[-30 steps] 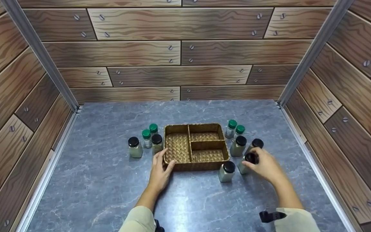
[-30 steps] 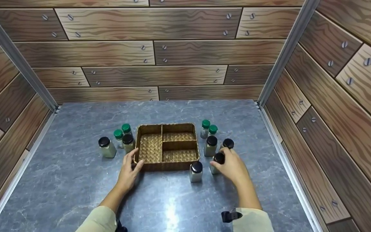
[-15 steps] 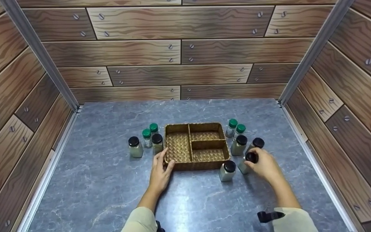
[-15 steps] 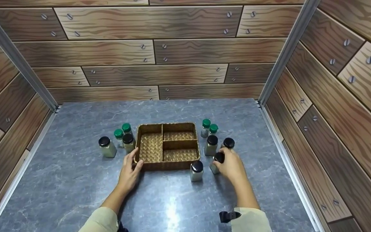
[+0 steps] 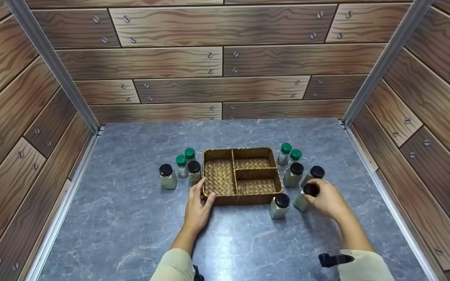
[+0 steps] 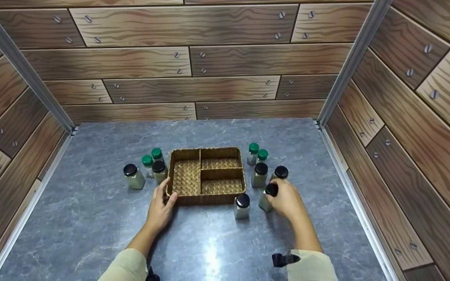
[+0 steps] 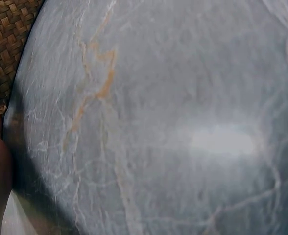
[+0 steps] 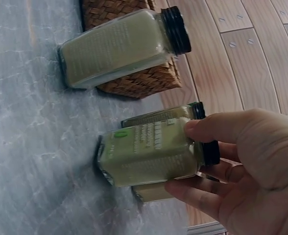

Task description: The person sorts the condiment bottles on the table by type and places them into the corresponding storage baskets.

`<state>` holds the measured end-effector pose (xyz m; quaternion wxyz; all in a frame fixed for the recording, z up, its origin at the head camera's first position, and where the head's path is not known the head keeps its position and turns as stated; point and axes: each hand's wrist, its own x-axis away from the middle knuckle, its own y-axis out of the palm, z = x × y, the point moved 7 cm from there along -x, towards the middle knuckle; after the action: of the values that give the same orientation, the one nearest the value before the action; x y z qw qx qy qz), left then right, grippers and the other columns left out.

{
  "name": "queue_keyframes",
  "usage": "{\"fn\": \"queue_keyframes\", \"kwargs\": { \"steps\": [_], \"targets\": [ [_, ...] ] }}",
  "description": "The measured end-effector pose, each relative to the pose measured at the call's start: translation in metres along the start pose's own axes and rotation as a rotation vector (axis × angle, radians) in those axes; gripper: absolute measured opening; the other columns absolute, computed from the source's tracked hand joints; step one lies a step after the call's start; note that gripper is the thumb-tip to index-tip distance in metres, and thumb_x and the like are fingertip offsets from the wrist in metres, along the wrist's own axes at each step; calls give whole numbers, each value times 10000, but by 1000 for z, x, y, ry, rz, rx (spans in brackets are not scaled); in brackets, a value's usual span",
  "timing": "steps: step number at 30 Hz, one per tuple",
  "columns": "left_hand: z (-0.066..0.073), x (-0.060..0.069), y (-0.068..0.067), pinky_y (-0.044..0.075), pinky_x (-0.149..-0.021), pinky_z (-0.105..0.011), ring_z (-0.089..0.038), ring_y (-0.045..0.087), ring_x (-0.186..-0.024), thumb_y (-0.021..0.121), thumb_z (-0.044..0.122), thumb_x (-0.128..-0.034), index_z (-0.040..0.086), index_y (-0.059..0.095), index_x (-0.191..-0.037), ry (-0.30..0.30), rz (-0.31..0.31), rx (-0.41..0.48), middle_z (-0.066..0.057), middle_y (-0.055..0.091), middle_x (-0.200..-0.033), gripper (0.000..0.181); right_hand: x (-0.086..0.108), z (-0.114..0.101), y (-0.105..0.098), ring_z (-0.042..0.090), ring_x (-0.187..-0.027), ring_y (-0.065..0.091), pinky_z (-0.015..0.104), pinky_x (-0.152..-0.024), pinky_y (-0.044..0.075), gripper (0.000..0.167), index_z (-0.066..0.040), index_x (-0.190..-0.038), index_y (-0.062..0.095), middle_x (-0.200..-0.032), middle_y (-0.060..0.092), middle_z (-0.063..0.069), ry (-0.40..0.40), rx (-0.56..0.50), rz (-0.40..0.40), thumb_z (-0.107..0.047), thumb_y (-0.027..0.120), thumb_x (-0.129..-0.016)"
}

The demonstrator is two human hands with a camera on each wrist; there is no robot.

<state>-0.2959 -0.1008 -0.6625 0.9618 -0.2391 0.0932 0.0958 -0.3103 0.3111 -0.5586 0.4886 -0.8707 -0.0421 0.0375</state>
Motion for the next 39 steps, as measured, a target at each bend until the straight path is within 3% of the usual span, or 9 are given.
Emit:
{"fn": "queue_keyframes", "kwargs": {
  "steps": [7, 13, 25, 29, 39],
  "targets": [
    [1, -1, -3, 553, -1033, -606, -388, 659, -1245, 693, 374, -1049, 229, 454, -1627, 2, 9, -7, -159, 522, -1543, 642, -2, -12, -14, 520, -1180, 671, 677, -1032, 548, 477, 53, -1353, 661, -1363, 642, 366, -7, -43, -62, -129, 804, -936],
    [0, -2, -4, 567, -998, -558, -344, 680, -1184, 718, 372, -1036, 195, 468, -1620, 12, 27, -1, -157, 549, -1521, 659, -4, -26, -21, 501, -1230, 664, 641, -1031, 570, 481, 30, -1408, 639, -1430, 631, 321, -21, -79, -106, -130, 767, -973],
    [-1, 0, -2, 560, -1044, -549, -365, 668, -1245, 711, 369, -1046, 188, 466, -1627, 19, 24, 6, -163, 541, -1532, 657, -16, -52, -43, 440, -1172, 688, 620, -1024, 568, 461, 15, -1371, 684, -1341, 688, 289, -133, -68, -56, -79, 782, -931],
    [-3, 0, -2, 560, -1041, -556, -371, 668, -1251, 716, 371, -1041, 186, 478, -1618, 30, 36, 2, -157, 559, -1524, 651, -20, -59, -46, 485, -1235, 669, 667, -1079, 538, 470, 10, -1378, 681, -1376, 677, 291, -148, -74, -69, -77, 786, -928],
    [-1, 1, -1, 572, -1014, -559, -371, 688, -1217, 728, 354, -1033, 182, 488, -1616, 41, 50, -8, -159, 581, -1515, 654, -35, -84, -48, 469, -1218, 684, 637, -1054, 578, 471, 11, -1396, 671, -1330, 684, 246, -197, -69, -124, -61, 775, -942]
  ]
}}
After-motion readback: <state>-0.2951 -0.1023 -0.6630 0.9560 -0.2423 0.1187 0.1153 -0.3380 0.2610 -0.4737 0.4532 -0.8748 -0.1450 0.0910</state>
